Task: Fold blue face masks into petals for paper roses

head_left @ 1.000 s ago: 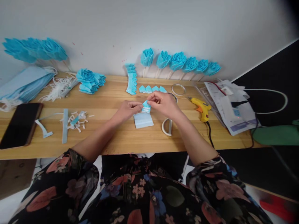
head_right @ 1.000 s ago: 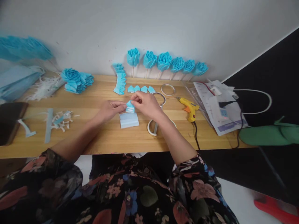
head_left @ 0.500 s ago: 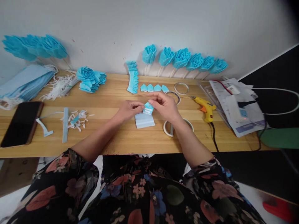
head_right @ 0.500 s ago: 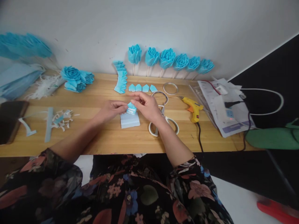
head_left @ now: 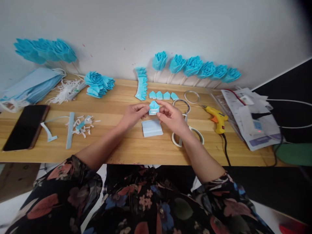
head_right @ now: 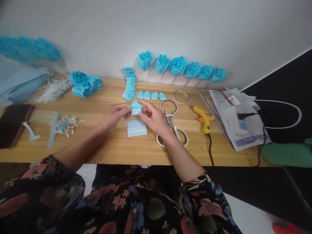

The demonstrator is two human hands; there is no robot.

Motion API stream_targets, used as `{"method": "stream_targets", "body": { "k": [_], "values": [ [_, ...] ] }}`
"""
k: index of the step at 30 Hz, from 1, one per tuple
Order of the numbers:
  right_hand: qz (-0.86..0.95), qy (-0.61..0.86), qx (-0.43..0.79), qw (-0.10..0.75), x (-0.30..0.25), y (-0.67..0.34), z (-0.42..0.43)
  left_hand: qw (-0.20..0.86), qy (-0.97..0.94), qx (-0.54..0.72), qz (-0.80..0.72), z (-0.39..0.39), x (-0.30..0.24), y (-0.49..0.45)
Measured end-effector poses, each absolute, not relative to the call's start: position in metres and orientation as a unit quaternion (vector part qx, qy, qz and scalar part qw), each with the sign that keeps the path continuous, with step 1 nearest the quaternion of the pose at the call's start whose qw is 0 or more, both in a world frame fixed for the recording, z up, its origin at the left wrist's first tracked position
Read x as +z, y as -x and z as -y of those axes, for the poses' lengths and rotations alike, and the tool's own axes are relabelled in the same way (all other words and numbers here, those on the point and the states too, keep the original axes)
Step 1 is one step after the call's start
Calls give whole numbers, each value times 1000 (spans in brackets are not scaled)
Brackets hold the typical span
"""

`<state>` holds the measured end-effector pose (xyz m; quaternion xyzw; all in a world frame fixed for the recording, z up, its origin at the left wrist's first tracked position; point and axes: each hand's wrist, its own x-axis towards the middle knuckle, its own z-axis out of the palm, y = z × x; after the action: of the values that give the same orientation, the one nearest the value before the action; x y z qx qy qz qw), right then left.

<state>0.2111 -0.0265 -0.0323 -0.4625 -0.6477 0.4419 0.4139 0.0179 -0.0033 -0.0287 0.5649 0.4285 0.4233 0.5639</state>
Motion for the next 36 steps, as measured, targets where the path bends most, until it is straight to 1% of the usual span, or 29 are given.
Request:
{"method": "stream_targets", "body": {
  "k": [4,7,9,11,13,16,19,24,26,29,36],
  "values": [
    [667,473,397,417,-34,-207,28,560,-588,392,-431,5,-30,-17],
    [691,471,349,423,-27,-213,27,551,-576,406,-447,4,-33,-17],
    [673,490,311,459,-18,-227,26,564,-547,423,-451,3,-35,-17],
    [617,526,272,518,-7,-247,27,583,-524,434,-444,2,-37,-17],
    [581,557,236,545,0,-270,31,597,-514,438,-432,2,-37,-17],
    [573,593,225,519,-3,-297,39,607,-515,437,-419,3,-38,-17],
    [583,628,218,467,-17,-309,44,606,-518,434,-419,5,-39,-17],
    [652,660,121,353,-28,-311,44,609,-519,431,-416,4,-38,-17],
    [667,666,100,319,-27,-310,45,609,-520,429,-419,4,-38,-17],
    [675,668,95,298,-27,-307,48,608,-524,425,-419,4,-39,-17],
    [684,666,99,283,-42,-302,52,615,-529,415,-413,4,-40,-17]
  ]
}}
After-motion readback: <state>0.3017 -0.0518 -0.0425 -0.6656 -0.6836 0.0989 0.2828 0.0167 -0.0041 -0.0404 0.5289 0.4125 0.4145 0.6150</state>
